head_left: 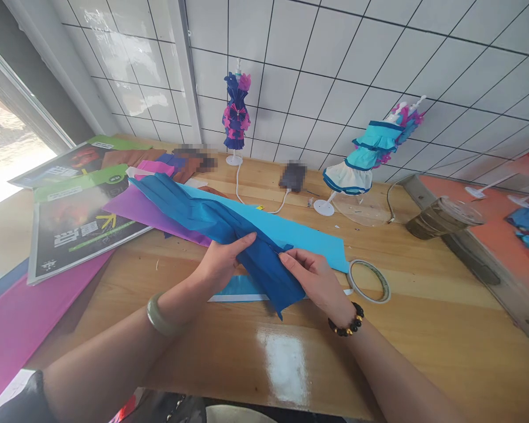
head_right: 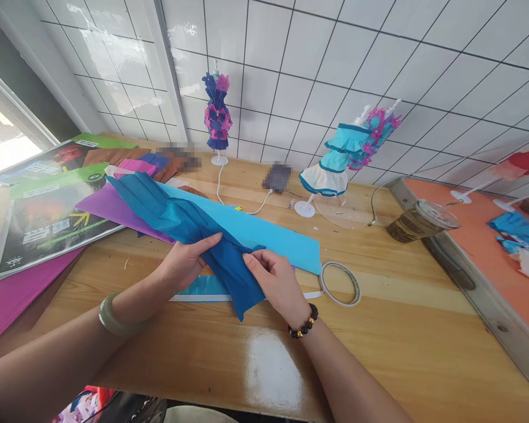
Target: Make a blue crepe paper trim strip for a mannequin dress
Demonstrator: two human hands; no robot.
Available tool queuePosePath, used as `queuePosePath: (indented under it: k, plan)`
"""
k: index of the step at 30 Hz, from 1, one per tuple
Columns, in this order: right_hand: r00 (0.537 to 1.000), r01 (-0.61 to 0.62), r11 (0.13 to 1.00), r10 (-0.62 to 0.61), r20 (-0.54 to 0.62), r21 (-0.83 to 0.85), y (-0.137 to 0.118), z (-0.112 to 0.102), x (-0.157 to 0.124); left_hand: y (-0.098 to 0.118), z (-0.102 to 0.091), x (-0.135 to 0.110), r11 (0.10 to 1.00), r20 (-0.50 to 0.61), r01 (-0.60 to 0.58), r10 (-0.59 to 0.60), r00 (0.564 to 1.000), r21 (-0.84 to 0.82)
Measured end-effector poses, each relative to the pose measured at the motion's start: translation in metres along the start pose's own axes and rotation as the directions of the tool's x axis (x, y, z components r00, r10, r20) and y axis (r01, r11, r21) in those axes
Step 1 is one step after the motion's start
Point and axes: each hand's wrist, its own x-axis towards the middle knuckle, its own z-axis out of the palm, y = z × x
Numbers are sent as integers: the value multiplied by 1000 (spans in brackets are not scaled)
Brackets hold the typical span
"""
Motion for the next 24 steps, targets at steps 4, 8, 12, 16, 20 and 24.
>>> queuePosePath:
  k: [4, 8, 12, 16, 20, 24]
  plan:
    - [1000, -6, 1000, 6, 28, 29, 0, 0, 0, -1, -3, 1, 1000, -9, 10, -10, 1000, -13]
    - [999, -10, 1000, 9, 52, 16, -5, 1, -3, -1, -1, -1, 999, -69, -3, 0, 998, -33]
    - [998, -43, 999, 43, 38, -12, -8, 2, -4, 0, 1, -5, 997, -15, -39, 38, 999, -61]
    - [995, -89, 996, 88, 55, 22, -5, 3, -3, 3, 3, -8, 998, 20, -37, 38, 999, -50]
    - [991, -116, 991, 111, 75, 61, -1, 2, -4, 5, 5, -10, 998, 7, -19, 20, 1000, -63]
    - [985, -149, 986, 142, 92, 72, -4, 1, -4, 4, 4, -9, 995, -4, -23, 23, 1000, -95]
